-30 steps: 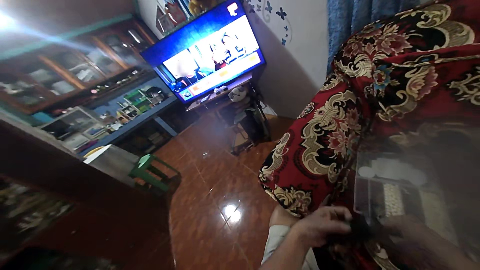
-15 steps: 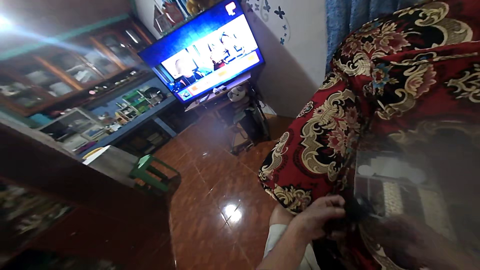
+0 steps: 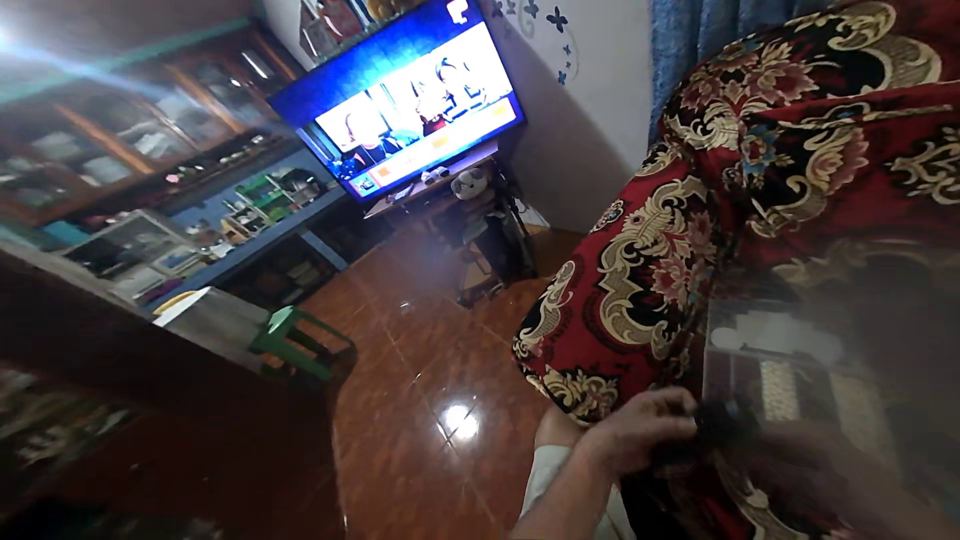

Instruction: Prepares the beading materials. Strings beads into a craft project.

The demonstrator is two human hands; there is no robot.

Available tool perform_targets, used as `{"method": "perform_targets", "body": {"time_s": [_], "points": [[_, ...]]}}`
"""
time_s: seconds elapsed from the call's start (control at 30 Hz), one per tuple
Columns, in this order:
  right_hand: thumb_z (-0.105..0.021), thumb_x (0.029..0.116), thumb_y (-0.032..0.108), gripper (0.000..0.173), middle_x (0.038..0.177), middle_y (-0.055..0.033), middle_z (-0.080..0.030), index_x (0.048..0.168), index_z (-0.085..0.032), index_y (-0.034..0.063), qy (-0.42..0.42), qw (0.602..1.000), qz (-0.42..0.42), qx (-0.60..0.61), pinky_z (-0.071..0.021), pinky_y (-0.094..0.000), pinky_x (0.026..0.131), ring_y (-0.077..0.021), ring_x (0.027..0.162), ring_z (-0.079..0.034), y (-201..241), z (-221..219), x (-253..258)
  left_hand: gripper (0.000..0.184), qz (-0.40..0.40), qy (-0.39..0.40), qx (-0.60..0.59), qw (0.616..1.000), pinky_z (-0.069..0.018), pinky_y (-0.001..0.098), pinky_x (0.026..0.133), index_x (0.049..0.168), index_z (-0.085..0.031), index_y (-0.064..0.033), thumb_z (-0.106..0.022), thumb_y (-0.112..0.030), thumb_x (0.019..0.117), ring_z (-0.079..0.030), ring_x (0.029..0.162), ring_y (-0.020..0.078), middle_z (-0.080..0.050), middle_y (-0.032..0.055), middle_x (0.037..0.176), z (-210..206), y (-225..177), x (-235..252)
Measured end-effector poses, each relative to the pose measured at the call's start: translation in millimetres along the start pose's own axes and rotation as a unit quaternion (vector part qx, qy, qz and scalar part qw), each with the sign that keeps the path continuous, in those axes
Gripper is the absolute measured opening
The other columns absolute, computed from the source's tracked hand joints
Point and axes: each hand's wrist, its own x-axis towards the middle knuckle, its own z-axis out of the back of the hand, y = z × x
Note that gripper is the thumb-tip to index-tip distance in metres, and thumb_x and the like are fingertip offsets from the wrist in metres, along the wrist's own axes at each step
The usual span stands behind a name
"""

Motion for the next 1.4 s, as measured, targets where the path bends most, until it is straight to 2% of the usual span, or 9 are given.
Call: {"method": "perform_targets", "body": {"time_s": [0.13, 0.23, 0.4, 0.6, 0.73, 0.9, 1.1, 1.23, 1.4], "points": [[-0.069, 0.0951, 0.013, 0.013, 0.076, -0.0077, -0.073, 0.097, -0.076, 0.0024, -0.058, 0.998, -0.017, -0.02, -0.0572, -0.0383, 0.062, -0.0165, 0.061, -0.067, 5, 9, -2, 0.029, 0.082, 0.159, 0.308, 0.935, -0.0514, 0.035, 0.061, 0.116, -0.06, 0.0064, -0.064, -0.015, 0.0973, -0.059, 0.068, 0.0194, -0.064, 0.0163, 0.09, -6, -7, 1], [-0.068, 0.097, 0.013, 0.015, 0.08, -0.0117, -0.074, 0.1, -0.075, 0.0005, 0.006, 0.999, -0.031, -0.03, -0.0588, -0.0438, 0.068, -0.0222, 0.066, -0.069, 12, 8, -3, 0.042, 0.189, 0.01, 0.414, 0.89, -0.0508, 0.0582, 0.095, 0.129, -0.057, 0.008, -0.064, -0.023, 0.1012, -0.066, 0.106, 0.0403, -0.065, 0.0299, 0.117, -12, 8, 13], [-0.069, 0.0945, 0.009, 0.012, 0.083, -0.0158, -0.074, 0.098, -0.076, -0.0004, 0.045, 0.997, -0.027, -0.052, -0.059, -0.0528, 0.073, -0.0291, 0.071, -0.072, 5, 0, 0, 0.028, 0.063, -0.218, 0.147, 0.963, -0.0502, 0.0238, 0.052, 0.123, -0.051, -0.0017, -0.051, -0.024, 0.1057, -0.057, 0.057, 0.0094, -0.064, 0.0063, 0.087, -12, 4, 14], [-0.067, 0.0966, 0.011, 0.013, 0.08, -0.0119, -0.074, 0.099, -0.076, 0.0015, -0.093, 0.994, -0.031, -0.046, -0.0584, -0.047, 0.065, -0.0223, 0.064, -0.068, -6, 25, -6, 0.023, 0.025, 0.14, 0.117, 0.983, -0.0436, 0.0174, 0.048, 0.104, -0.061, -0.0117, -0.067, -0.029, 0.091, -0.053, 0.055, 0.0014, -0.061, -0.0041, 0.078, -5, 4, -1], [-0.068, 0.0958, 0.012, 0.012, 0.082, -0.0091, -0.073, 0.099, -0.075, 0.0024, -0.047, 0.998, -0.005, -0.037, -0.0598, -0.0412, 0.07, -0.0185, 0.07, -0.07, 9, 28, -12, 0.038, 0.161, -0.028, 0.375, 0.913, -0.0537, 0.0522, 0.094, 0.125, -0.061, 0.0069, -0.065, -0.02, 0.099, -0.067, 0.103, 0.034, -0.067, 0.0257, 0.113, -19, 11, 13], [-0.066, 0.0989, 0.015, 0.016, 0.085, -0.0092, -0.073, 0.102, -0.075, 0.0018, 0.071, 0.997, 0.0, 0.002, -0.0587, -0.0346, 0.072, -0.0146, 0.071, -0.068, 13, 24, -7, 0.025, 0.057, -0.217, -0.007, 0.975, -0.044, 0.0173, 0.044, 0.118, -0.053, -0.0077, -0.043, -0.026, 0.1051, -0.053, 0.051, 0.0032, -0.065, 0.0015, 0.081, -15, 7, 12], [-0.062, 0.1019, 0.017, 0.02, 0.095, -0.0132, -0.075, 0.106, -0.076, 0.0026, -0.049, 0.994, -0.02, -0.096, -0.0567, -0.0483, 0.087, -0.026, 0.087, -0.072, 1, 29, -1, 0.028, 0.085, 0.158, 0.131, 0.975, -0.0488, 0.0166, 0.049, 0.114, -0.063, -0.0189, -0.07, -0.038, 0.0944, -0.057, 0.056, -0.0006, -0.066, -0.0053, 0.081, 2, 8, -8], [-0.062, 0.1019, 0.015, 0.019, 0.092, -0.0133, -0.074, 0.104, -0.075, 0.0001, 0.006, 0.998, 0.023, -0.058, -0.0574, -0.0442, 0.084, -0.0232, 0.083, -0.071, 9, 24, -2, 0.037, 0.206, -0.04, 0.395, 0.895, -0.057, 0.0432, 0.08, 0.124, -0.06, 0.0012, -0.064, -0.025, 0.0994, -0.067, 0.085, 0.022, -0.068, 0.0151, 0.101, -15, 14, 10], [-0.065, 0.1005, 0.013, 0.018, 0.097, -0.015, -0.074, 0.107, -0.075, 0.0, 0.065, 0.997, -0.018, -0.041, -0.0565, -0.045, 0.084, -0.0249, 0.085, -0.071, 14, 29, 0, 0.028, -0.007, -0.18, 0.025, 0.983, -0.0464, 0.0169, 0.042, 0.115, -0.055, -0.011, -0.052, -0.036, 0.1016, -0.055, 0.049, 0.0022, -0.067, 0.0001, 0.081, -3, 14, 3]]}}
